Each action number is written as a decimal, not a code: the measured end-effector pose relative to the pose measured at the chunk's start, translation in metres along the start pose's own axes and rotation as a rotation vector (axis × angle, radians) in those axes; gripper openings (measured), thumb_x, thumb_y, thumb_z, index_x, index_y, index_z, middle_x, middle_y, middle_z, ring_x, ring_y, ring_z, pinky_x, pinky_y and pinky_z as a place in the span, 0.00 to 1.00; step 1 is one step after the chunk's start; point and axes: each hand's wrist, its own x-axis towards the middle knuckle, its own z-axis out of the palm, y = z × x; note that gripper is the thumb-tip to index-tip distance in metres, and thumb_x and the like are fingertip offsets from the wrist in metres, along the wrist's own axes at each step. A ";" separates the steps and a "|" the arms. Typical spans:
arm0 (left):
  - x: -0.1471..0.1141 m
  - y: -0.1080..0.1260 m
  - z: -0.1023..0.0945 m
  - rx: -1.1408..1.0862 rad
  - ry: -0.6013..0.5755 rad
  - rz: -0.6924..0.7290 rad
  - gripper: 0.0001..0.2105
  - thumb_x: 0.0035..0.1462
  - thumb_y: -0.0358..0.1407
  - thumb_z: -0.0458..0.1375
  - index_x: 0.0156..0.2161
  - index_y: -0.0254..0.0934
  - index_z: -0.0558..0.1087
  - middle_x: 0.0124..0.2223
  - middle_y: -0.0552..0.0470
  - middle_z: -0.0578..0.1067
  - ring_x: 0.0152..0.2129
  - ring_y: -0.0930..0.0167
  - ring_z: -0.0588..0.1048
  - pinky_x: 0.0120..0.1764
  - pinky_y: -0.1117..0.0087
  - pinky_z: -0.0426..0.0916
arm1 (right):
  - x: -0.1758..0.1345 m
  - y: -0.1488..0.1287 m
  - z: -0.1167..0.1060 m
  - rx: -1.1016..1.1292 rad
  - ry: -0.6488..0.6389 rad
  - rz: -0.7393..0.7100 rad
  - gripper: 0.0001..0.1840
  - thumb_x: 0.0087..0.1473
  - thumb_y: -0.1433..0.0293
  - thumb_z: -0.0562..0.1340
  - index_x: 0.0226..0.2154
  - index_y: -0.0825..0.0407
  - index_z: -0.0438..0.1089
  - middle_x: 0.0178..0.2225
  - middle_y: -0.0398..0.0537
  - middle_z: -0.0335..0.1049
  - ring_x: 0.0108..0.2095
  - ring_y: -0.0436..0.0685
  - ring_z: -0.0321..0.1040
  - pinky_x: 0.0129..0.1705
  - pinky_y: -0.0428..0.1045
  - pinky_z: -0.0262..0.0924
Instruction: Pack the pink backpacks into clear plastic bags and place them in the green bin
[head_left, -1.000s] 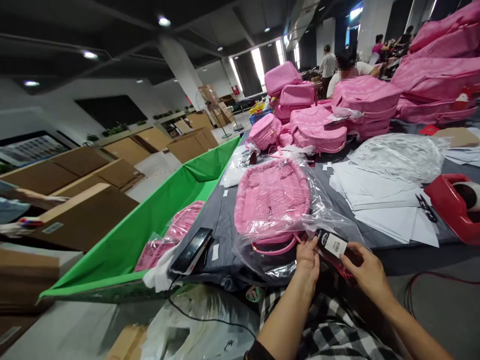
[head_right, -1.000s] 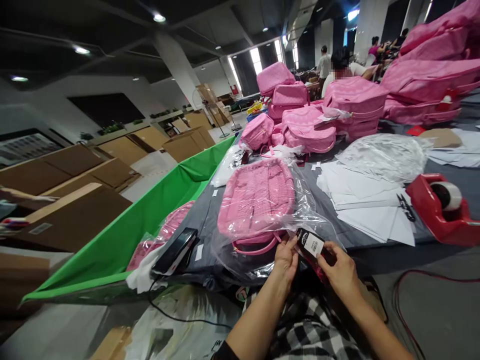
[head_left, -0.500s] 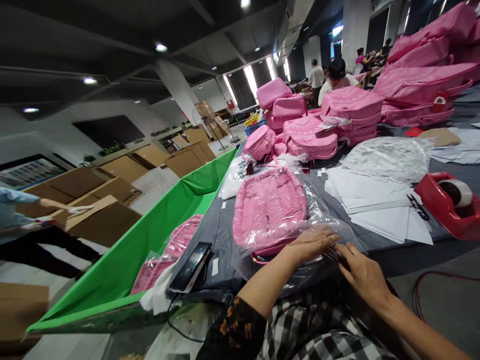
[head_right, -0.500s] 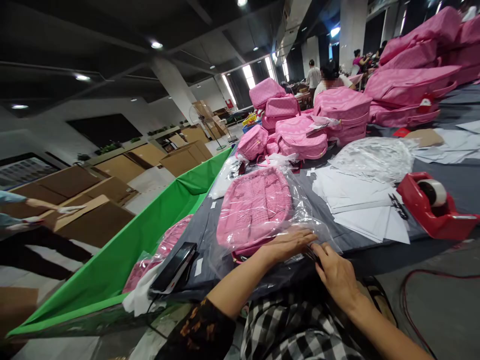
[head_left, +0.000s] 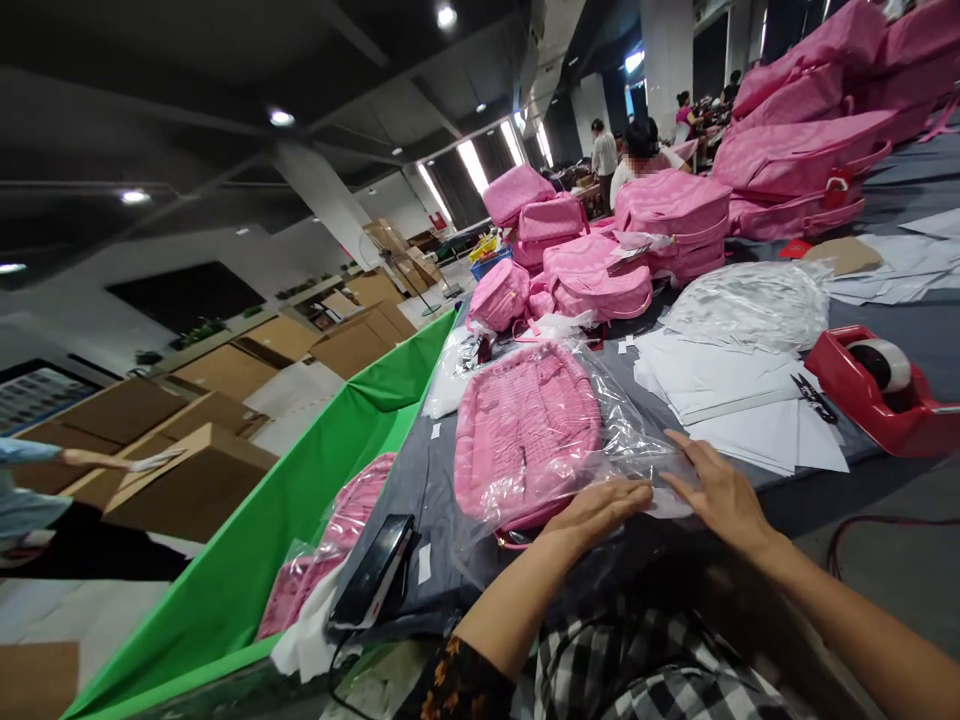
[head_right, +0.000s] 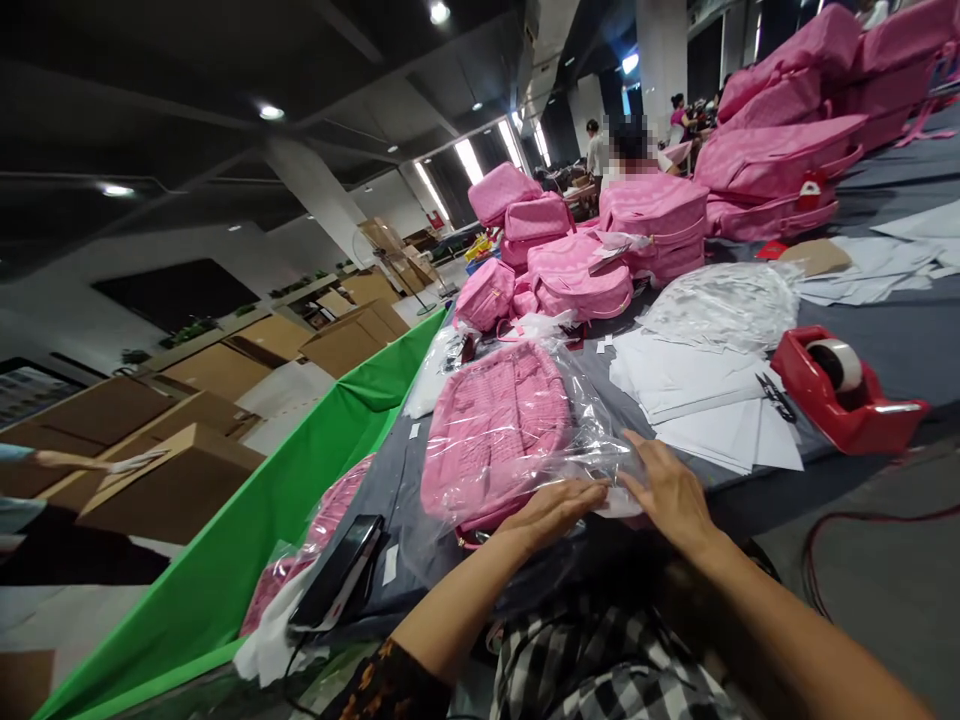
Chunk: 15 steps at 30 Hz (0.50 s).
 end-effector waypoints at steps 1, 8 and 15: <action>0.000 -0.004 0.002 0.010 0.021 -0.014 0.14 0.69 0.35 0.51 0.53 0.45 0.77 0.51 0.52 0.81 0.48 0.67 0.78 0.54 0.68 0.72 | 0.012 0.005 0.007 0.092 -0.033 0.073 0.20 0.67 0.55 0.55 0.47 0.50 0.76 0.31 0.48 0.76 0.28 0.57 0.74 0.29 0.50 0.70; 0.028 -0.031 0.018 0.207 0.347 -0.246 0.22 0.66 0.28 0.49 0.63 0.35 0.69 0.47 0.41 0.81 0.45 0.60 0.79 0.55 0.57 0.73 | 0.055 -0.002 0.016 0.205 0.092 -0.081 0.20 0.69 0.57 0.53 0.41 0.49 0.75 0.37 0.51 0.80 0.36 0.57 0.78 0.39 0.48 0.70; 0.111 -0.054 0.014 0.428 0.585 -0.176 0.15 0.68 0.39 0.59 0.56 0.35 0.74 0.56 0.42 0.76 0.52 0.59 0.77 0.56 0.51 0.73 | 0.009 -0.032 0.015 0.079 0.028 -0.381 0.18 0.71 0.71 0.51 0.46 0.51 0.76 0.28 0.46 0.75 0.24 0.50 0.72 0.28 0.44 0.63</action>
